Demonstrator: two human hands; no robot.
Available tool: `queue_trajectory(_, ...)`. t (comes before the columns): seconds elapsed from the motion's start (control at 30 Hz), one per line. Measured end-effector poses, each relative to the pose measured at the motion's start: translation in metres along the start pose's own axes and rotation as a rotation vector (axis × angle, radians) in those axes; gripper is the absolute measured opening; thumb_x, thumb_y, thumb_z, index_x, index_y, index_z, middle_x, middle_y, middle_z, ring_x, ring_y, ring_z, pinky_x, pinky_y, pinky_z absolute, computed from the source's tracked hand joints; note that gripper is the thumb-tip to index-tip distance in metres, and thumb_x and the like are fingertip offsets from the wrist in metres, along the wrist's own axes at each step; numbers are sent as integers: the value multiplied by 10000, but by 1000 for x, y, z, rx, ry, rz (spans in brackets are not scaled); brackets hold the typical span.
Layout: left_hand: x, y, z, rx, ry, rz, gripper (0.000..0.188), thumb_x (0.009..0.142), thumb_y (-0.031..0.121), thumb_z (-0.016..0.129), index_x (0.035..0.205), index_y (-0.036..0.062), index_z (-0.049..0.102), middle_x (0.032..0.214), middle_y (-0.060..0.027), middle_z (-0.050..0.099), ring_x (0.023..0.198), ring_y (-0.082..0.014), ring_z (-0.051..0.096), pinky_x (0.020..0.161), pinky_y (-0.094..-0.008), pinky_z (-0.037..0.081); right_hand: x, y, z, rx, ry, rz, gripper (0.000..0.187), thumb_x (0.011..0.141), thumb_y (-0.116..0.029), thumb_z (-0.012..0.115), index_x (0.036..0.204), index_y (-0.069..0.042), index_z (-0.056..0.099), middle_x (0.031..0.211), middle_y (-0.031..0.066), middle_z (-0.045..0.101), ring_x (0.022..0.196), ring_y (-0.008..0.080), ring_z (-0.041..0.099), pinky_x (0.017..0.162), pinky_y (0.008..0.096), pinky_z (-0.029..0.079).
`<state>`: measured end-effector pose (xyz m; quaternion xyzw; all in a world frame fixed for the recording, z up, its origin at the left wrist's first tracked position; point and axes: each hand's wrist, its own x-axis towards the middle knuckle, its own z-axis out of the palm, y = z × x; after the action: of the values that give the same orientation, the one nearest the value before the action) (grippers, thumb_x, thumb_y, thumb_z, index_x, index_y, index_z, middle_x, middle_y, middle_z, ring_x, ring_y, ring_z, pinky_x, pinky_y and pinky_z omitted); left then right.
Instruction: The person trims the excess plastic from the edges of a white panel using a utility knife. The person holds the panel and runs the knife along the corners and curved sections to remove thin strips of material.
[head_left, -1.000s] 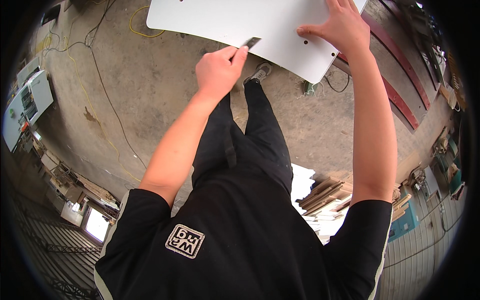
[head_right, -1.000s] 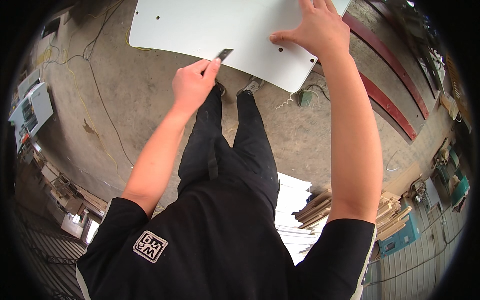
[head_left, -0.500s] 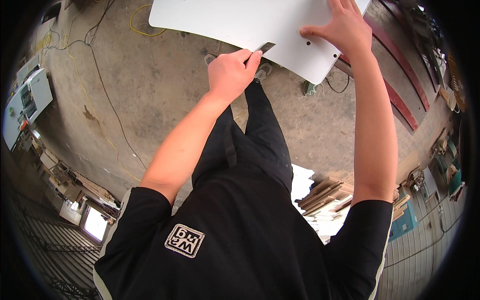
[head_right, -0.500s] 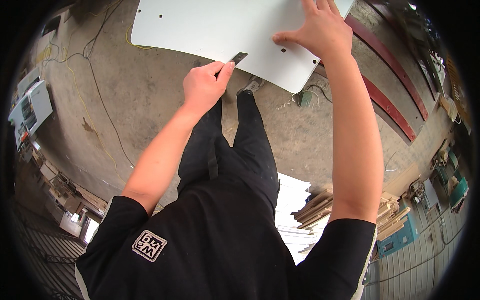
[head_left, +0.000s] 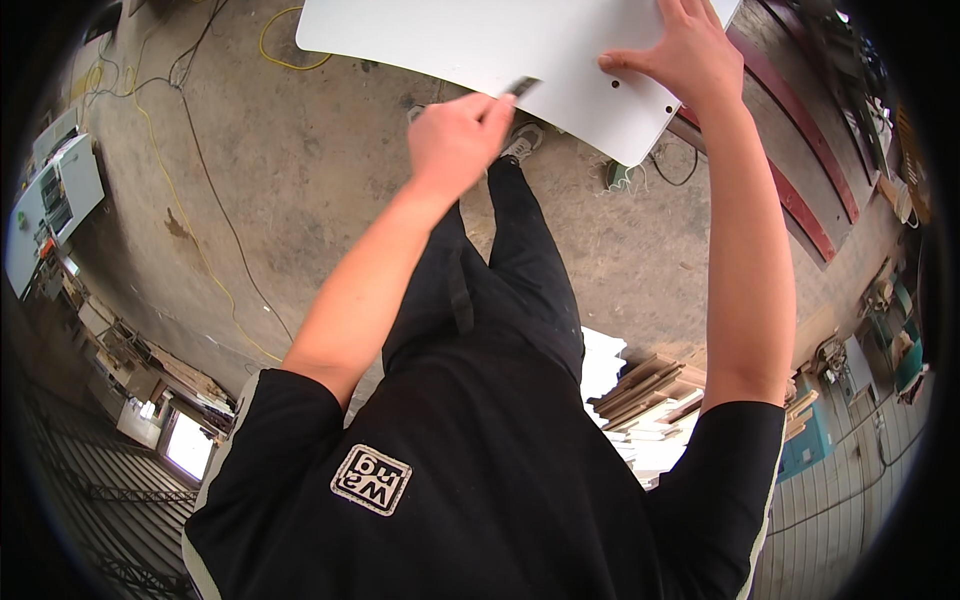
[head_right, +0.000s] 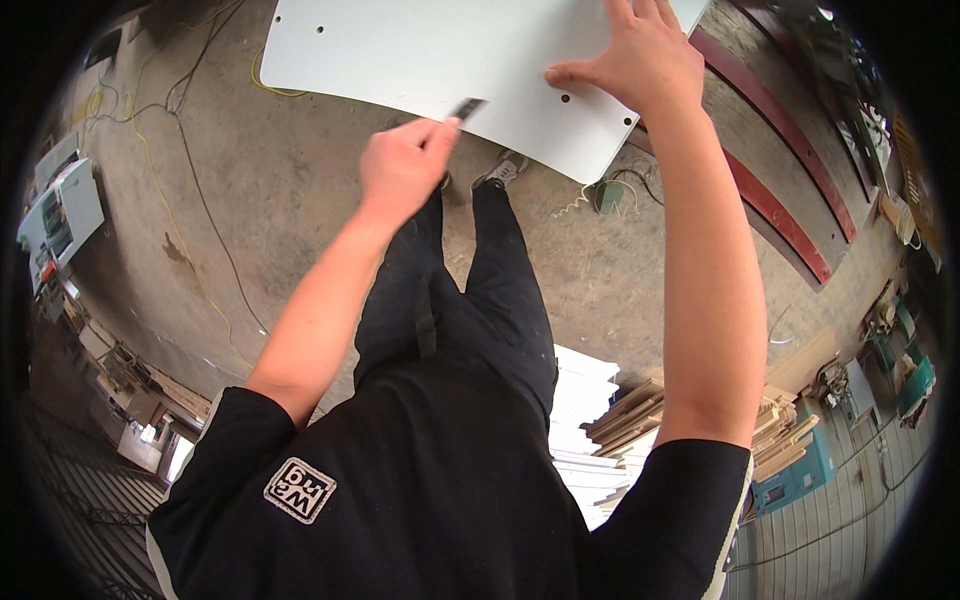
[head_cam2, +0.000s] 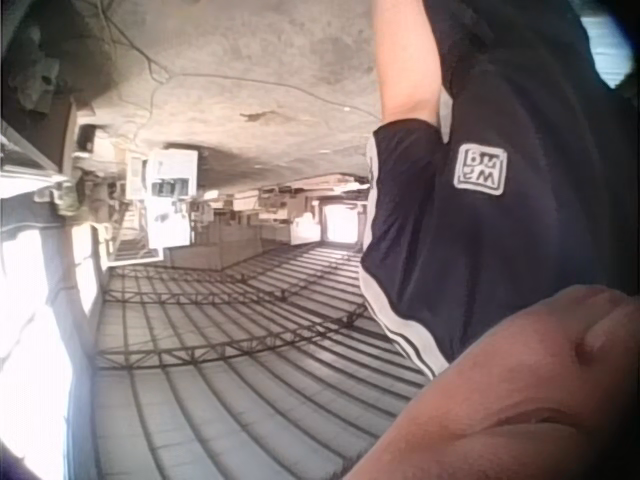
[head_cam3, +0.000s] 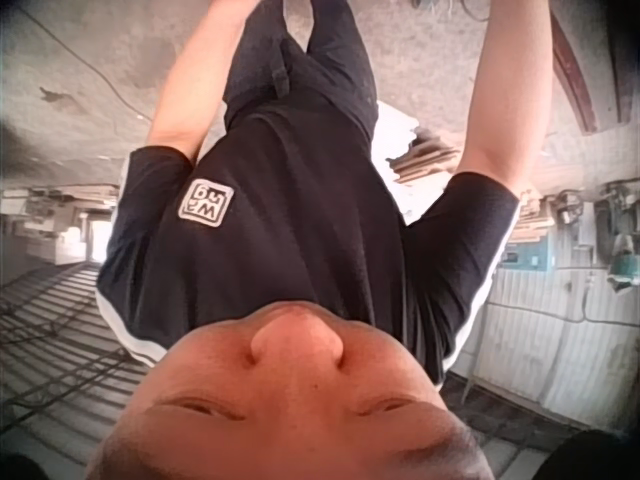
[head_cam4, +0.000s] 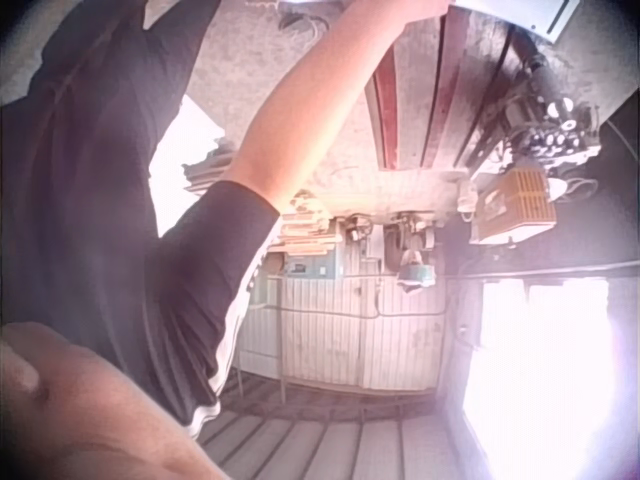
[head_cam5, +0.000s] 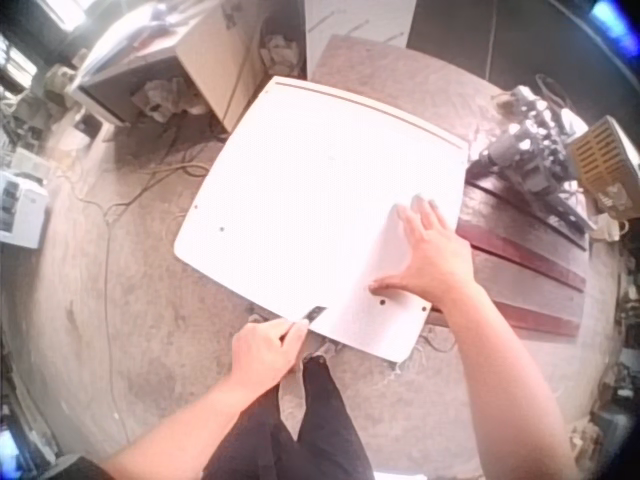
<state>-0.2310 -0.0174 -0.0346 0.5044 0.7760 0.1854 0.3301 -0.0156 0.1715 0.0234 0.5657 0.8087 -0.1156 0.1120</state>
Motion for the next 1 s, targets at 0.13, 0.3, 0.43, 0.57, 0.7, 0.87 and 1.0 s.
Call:
queue_trajectory(0.13,3,-8,-6,17,4,-48,474,1045,489,673,762,116,749,612,-121,645,587,-373,655,557,-459,490,0,0,-3,29,0,-2,1318,593,-638,990,1663,-101,440,1767,220,351,1658,362,309,1290,473,410)
queue_trajectory(0.3,-12,25,18,92,-122,18,469,1039,494,677,773,118,763,635,-122,672,606,-380,674,574,-460,506,0,0,1,32,30,-7,1309,595,-639,984,1664,-111,445,1761,222,362,1656,362,312,1288,471,412)
queue_trajectory(0.43,-5,2,5,20,41,-18,470,1043,477,702,772,95,737,626,-123,636,572,-345,626,557,-439,464,0,2,1,41,20,-7,1308,593,-640,976,1665,-111,443,1759,222,365,1654,362,318,1283,473,419)
queue_trajectory(0.57,-6,2,1,48,43,-11,473,1035,474,712,759,90,725,617,-125,632,566,-361,627,557,-448,472,0,2,1,40,16,-17,1324,589,-648,976,1670,-110,432,1761,219,364,1652,362,321,1277,475,425)
queue_trajectory(0.7,-20,30,28,51,-108,28,419,1024,452,720,778,116,756,641,-134,658,627,-389,667,580,-469,503,3,4,9,-15,43,-20,1340,585,-666,975,1673,-112,424,1766,217,353,1655,361,314,1275,478,428)
queue_trajectory(0.87,-4,-1,0,21,54,-66,472,1049,484,701,776,101,739,609,-123,624,560,-353,623,553,-446,466,0,-1,-1,12,-7,-4,1344,584,-672,974,1674,-111,422,1776,214,334,1662,359,298,1283,477,417)
queue_trajectory(1.0,-6,0,4,19,64,-19,478,1046,494,703,779,100,745,614,-129,622,556,-371,616,543,-453,464,3,1,1,7,-10,-1,1347,590,-676,970,1680,-111,415,1779,215,329,1668,355,284,1298,468,397)
